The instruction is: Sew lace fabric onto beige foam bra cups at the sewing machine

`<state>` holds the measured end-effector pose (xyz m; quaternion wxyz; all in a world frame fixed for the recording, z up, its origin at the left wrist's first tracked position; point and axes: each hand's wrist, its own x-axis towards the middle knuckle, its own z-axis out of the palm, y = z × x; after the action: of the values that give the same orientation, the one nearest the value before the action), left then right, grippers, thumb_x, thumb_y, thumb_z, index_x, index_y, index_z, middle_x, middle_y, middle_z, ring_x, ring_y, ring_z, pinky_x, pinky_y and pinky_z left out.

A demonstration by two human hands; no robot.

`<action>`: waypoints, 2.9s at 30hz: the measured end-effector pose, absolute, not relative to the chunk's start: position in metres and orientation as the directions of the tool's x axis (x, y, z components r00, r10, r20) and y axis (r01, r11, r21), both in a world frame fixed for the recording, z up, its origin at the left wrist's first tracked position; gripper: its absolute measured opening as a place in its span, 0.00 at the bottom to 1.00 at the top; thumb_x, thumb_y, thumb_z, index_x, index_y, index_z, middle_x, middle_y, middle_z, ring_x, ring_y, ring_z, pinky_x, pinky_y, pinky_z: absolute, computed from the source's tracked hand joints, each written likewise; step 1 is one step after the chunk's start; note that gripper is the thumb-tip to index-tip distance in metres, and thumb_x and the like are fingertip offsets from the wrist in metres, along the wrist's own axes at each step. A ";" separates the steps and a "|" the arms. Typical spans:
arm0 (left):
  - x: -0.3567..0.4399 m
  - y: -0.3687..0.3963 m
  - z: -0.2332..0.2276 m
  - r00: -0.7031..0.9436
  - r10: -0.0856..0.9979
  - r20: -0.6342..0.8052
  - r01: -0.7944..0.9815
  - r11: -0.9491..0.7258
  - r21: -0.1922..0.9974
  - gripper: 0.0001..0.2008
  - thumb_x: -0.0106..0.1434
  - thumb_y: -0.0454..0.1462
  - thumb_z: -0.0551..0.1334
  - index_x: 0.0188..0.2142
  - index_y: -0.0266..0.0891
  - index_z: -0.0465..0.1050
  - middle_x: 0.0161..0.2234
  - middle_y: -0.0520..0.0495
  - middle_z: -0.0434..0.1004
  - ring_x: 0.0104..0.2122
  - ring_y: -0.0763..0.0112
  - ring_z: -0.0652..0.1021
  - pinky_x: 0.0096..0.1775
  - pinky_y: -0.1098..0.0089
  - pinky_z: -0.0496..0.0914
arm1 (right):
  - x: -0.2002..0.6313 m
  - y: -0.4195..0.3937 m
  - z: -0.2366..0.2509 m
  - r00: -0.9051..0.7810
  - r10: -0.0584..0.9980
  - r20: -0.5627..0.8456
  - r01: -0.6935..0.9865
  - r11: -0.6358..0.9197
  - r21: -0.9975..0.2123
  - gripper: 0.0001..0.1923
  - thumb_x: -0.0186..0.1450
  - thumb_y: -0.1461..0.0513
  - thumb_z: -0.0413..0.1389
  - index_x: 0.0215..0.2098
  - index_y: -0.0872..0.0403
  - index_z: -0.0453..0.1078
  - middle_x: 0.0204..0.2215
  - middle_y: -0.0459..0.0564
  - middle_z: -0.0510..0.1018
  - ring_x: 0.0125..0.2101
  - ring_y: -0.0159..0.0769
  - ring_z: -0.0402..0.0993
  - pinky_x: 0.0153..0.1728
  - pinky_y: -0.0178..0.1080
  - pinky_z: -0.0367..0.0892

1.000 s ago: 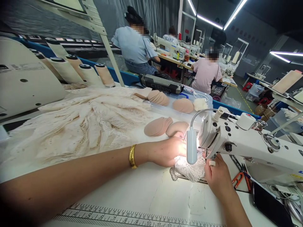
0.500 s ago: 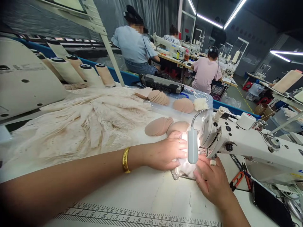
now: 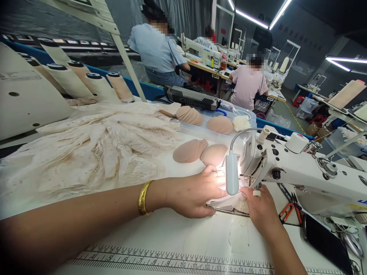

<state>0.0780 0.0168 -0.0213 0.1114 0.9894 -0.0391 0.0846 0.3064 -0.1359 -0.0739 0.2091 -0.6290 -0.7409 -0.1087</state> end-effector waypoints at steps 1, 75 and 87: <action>0.079 0.018 -0.022 0.979 -0.078 0.186 -0.121 -0.965 0.233 0.08 0.56 0.34 0.68 0.36 0.40 0.71 0.43 0.47 0.77 0.41 0.59 0.75 0.38 0.63 0.56 | 0.308 -0.136 -0.073 -0.121 0.898 0.424 0.971 0.195 -0.137 0.16 0.73 0.66 0.45 0.46 0.48 0.74 0.34 0.49 0.78 0.36 0.41 0.74 0.37 0.38 0.70; 0.094 0.038 -0.056 0.910 -0.047 0.411 -0.146 -0.966 0.215 0.15 0.50 0.21 0.61 0.32 0.40 0.75 0.37 0.51 0.83 0.38 0.65 0.76 0.48 0.58 0.57 | 0.306 -0.136 -0.069 0.064 0.881 0.468 0.916 0.134 -0.377 0.09 0.73 0.59 0.50 0.47 0.50 0.71 0.42 0.53 0.80 0.43 0.44 0.79 0.43 0.46 0.75; 0.093 0.032 -0.061 0.900 -0.069 0.431 -0.105 -0.993 0.061 0.05 0.58 0.31 0.69 0.33 0.40 0.75 0.40 0.49 0.81 0.40 0.63 0.75 0.47 0.58 0.60 | 0.305 -0.137 -0.068 -0.036 0.901 0.432 0.940 0.177 -0.291 0.12 0.74 0.59 0.48 0.48 0.49 0.72 0.37 0.51 0.81 0.39 0.43 0.79 0.39 0.42 0.74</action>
<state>0.0927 0.0319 -0.0606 0.0416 0.9737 -0.0446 0.2195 0.3047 -0.1365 -0.0684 0.2678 -0.6405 -0.7188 -0.0364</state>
